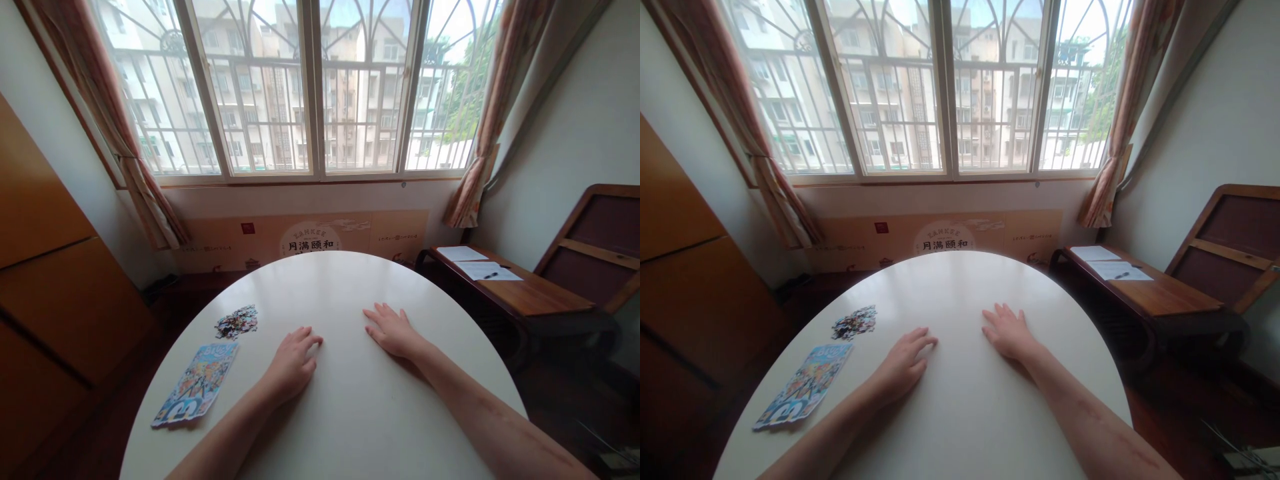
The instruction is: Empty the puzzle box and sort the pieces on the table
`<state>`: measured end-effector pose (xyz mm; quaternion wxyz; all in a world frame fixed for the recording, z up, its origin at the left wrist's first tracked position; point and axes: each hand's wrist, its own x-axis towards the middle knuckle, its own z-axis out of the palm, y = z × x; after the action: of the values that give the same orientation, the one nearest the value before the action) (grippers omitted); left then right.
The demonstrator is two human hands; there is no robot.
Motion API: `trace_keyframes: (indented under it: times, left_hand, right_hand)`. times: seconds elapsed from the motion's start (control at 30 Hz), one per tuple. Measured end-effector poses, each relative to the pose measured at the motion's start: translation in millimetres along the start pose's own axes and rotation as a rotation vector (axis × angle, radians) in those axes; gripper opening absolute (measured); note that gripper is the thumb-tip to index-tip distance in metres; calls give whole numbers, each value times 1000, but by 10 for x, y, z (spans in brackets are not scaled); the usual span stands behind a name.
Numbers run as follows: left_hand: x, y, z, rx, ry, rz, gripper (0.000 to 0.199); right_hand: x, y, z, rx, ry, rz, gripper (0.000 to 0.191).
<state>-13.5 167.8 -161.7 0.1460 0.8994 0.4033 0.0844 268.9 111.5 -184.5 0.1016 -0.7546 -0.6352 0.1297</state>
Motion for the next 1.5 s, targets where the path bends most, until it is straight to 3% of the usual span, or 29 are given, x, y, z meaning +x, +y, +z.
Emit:
trace_keyframes:
  times: [0.13,0.3,0.67,1.5]
  left_hand:
    - [-6,-21,6,26,-27,38,45]
    - [-16,-46,-6,39,-52,61,51]
    - [-3,11,-55,54,-100,24,54]
    - [-12,32,6,123,-106,-4,59]
  right_hand:
    - [6,38,-10,-19,14,94,64]
    - [42,42,-23,-43,-4,177,68]
    - [56,52,-66,-121,-118,183,72]
    - [107,27,-104,-143,-166,176,71]
